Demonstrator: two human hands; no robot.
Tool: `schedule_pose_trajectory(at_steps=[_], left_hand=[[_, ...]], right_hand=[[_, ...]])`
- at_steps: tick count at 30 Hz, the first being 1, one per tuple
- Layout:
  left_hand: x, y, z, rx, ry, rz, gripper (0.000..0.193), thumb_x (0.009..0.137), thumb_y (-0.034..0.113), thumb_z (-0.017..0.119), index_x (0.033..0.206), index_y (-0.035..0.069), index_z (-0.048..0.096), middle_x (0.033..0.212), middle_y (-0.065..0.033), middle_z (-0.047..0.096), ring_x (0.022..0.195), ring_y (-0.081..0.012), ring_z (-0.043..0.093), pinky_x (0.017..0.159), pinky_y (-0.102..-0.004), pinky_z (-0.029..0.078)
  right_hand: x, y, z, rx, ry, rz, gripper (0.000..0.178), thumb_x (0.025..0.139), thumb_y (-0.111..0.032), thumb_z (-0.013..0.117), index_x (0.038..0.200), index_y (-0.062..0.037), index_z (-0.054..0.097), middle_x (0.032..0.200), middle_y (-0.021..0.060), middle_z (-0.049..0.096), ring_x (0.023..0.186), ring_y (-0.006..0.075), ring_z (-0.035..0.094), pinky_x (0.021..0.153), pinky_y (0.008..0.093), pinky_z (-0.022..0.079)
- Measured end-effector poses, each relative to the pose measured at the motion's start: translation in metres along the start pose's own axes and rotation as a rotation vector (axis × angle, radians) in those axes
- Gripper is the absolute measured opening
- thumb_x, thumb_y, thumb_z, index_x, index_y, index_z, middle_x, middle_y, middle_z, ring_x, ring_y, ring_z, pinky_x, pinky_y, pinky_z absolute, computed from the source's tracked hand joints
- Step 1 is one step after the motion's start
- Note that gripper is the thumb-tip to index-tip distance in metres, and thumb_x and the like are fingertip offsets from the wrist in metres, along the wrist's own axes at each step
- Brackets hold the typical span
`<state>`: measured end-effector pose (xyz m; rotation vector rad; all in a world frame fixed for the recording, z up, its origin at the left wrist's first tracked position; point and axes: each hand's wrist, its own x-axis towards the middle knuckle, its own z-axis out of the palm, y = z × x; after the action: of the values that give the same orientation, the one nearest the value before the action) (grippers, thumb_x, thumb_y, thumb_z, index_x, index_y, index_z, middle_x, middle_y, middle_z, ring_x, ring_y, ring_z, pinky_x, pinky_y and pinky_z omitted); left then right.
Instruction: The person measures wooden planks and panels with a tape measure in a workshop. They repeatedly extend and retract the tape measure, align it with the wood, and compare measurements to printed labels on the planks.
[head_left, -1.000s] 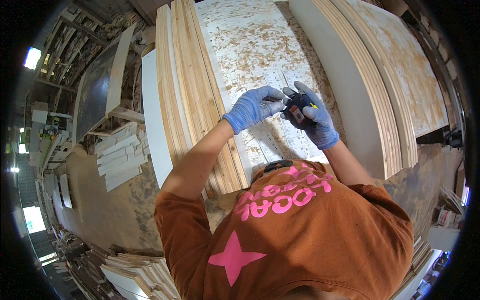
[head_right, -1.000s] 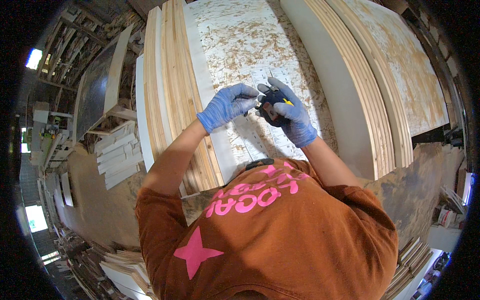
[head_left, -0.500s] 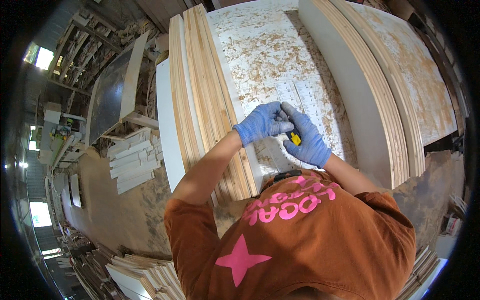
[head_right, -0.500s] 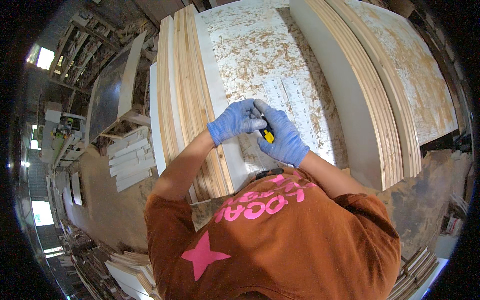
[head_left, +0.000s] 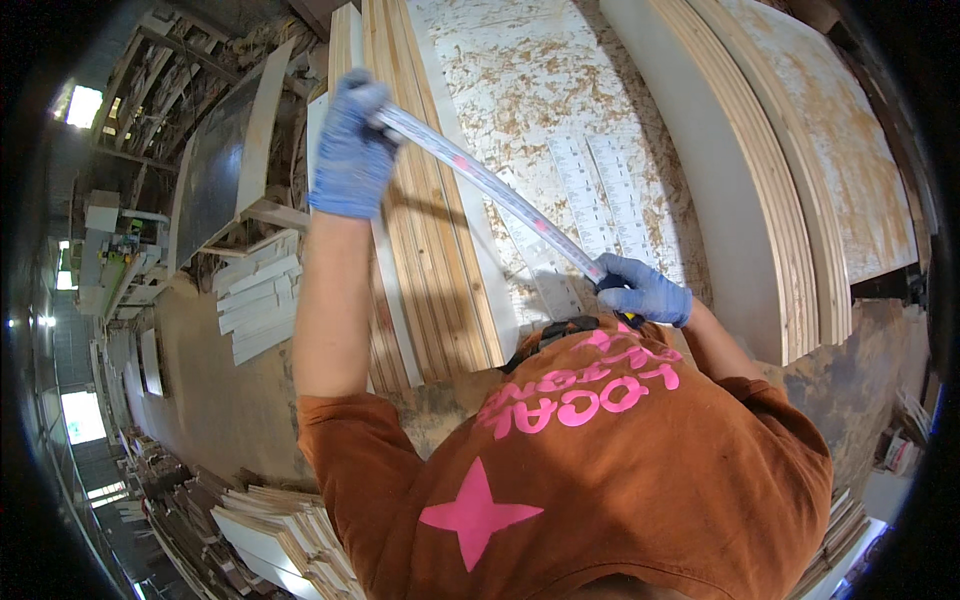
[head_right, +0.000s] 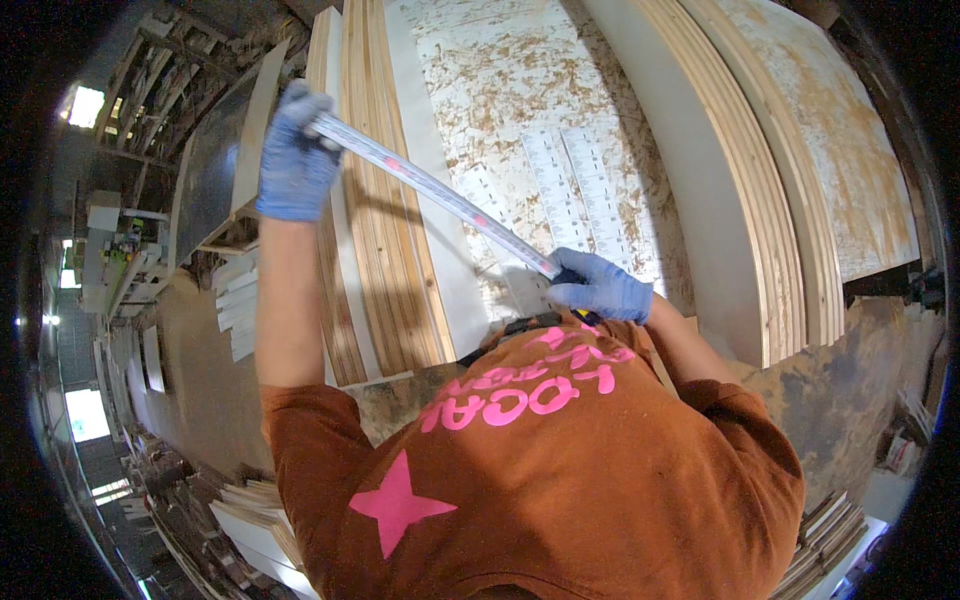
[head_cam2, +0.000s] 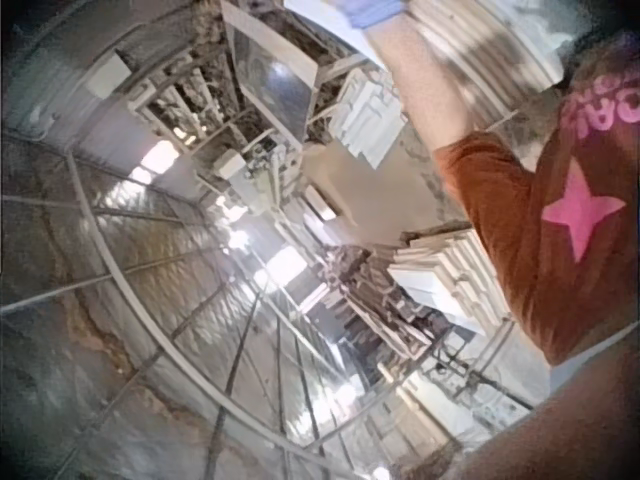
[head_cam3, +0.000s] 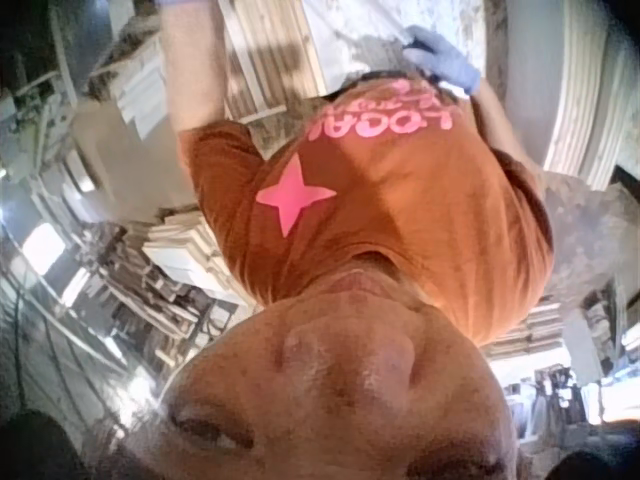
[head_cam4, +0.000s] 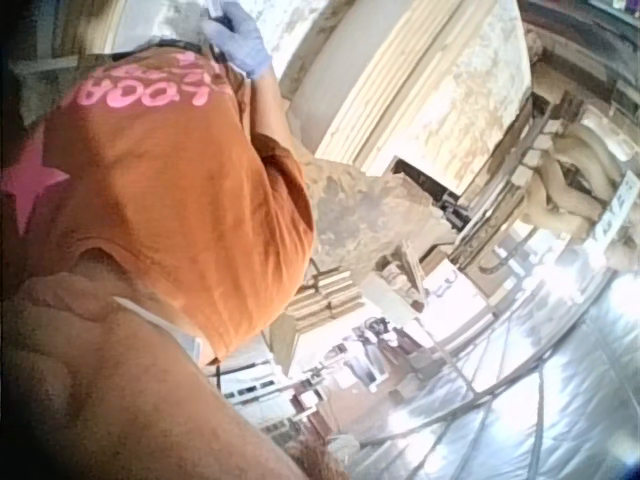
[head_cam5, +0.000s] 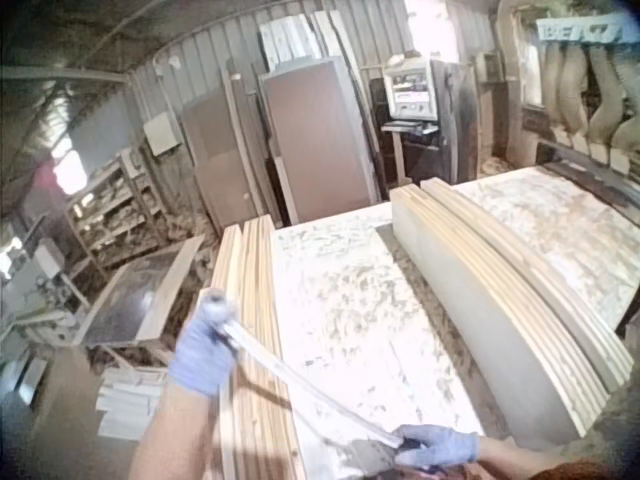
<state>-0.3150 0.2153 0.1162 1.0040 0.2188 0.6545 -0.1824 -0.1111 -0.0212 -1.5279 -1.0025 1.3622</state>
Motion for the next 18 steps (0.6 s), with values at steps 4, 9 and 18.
schedule_pose_trajectory(at_steps=[4, 9, 18], left_hand=[[0.018, 0.035, -0.032, -0.049, 0.151, 0.115, 0.023, 0.072, 0.003, 0.068, 0.092, 0.009, 0.059, 0.075, -0.0044, 0.062, 0.061, -0.0113, 0.057, 0.055, -0.0227, 0.05], [0.005, 0.023, -0.062, 0.198, 0.166, 0.075, 0.018, 0.077, 0.011, 0.07, 0.092, 0.011, 0.061, 0.078, -0.0036, 0.064, 0.073, -0.0157, 0.062, 0.069, -0.027, 0.055], [-0.043, -0.007, -0.09, 1.505, 0.133, 0.087, 0.055, 0.082, 0.036, 0.067, 0.124, 0.004, 0.05, 0.131, -0.0196, 0.045, 0.126, -0.0283, 0.04, 0.104, -0.0374, 0.034]], right_hand=[[-0.02, 0.027, -0.008, 0.174, -0.055, 0.026, 0.03, 0.084, -0.031, 0.061, 0.088, -0.0014, 0.059, 0.078, 0.0007, 0.056, 0.072, 0.0088, 0.05, 0.063, 0.0234, 0.042], [-0.062, -0.002, -0.044, -0.29, 0.347, -0.003, 0.03, 0.09, -0.033, 0.056, 0.088, -0.0045, 0.064, 0.069, 0.0061, 0.057, 0.065, 0.0147, 0.054, 0.059, 0.0304, 0.045], [-0.142, -0.156, -0.192, -1.678, 0.704, 0.168, 0.019, 0.081, -0.014, 0.056, 0.095, -0.0052, 0.065, 0.096, 0.0146, 0.063, 0.092, 0.0275, 0.061, 0.083, 0.0366, 0.047]])
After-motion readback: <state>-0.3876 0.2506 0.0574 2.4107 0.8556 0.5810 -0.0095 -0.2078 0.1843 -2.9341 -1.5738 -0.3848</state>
